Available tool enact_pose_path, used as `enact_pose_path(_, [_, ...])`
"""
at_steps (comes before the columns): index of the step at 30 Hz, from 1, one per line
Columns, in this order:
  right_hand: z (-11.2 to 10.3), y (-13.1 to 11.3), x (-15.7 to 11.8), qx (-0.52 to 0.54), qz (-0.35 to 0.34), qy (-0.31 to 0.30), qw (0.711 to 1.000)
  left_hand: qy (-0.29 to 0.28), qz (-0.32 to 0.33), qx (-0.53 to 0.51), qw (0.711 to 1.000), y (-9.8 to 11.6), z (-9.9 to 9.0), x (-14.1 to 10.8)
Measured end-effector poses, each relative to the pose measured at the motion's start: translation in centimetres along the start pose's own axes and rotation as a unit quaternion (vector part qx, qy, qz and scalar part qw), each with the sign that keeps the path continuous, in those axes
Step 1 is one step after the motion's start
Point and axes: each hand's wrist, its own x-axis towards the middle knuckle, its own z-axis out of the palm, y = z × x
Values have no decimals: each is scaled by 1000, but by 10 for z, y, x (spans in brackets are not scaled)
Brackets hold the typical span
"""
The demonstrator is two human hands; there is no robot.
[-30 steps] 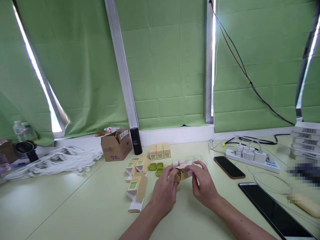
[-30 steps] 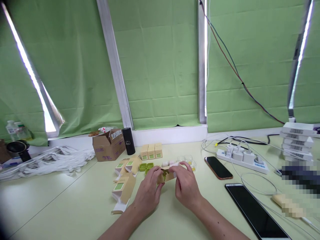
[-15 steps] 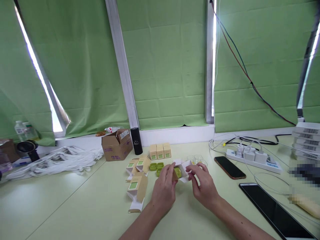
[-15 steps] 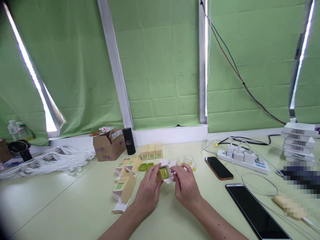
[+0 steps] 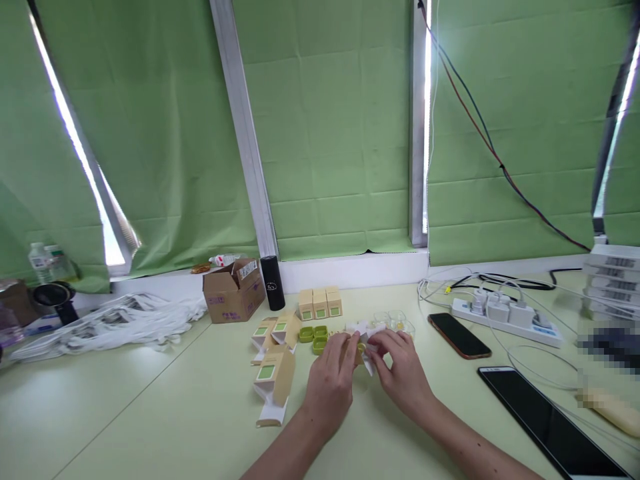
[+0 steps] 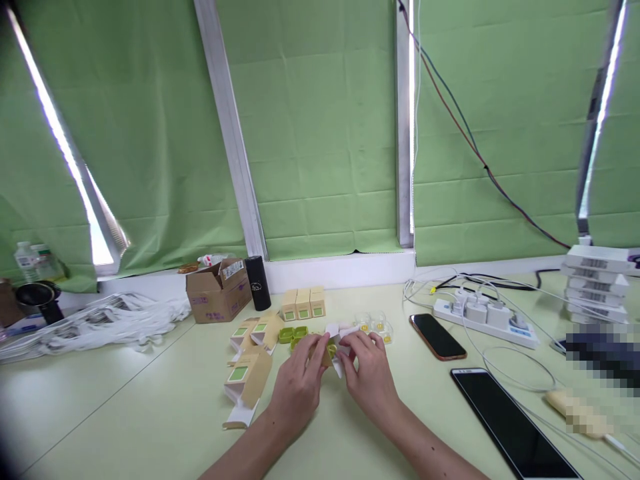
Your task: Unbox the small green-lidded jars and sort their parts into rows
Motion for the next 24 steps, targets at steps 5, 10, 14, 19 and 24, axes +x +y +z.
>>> enact_pose_path(5, [5,0,-2,2,45,-15,999,-4,30,17,999,3,2,1])
enact_pose_path(10, [7,-1,-1,106,102,14,989,4,10,12,1000,4,-1,3])
enact_pose_path(14, [2,-5,1,180,149,34,972,8,-9,20,1000,3,-4,5])
enact_pose_path(19, [-1,-4,2,207,208,34,955,13,-14,22,1000,2,-4,4])
enact_pose_path(24, [4,4,1,270,246,57,929,10,-29,27,999,2,-4,3])
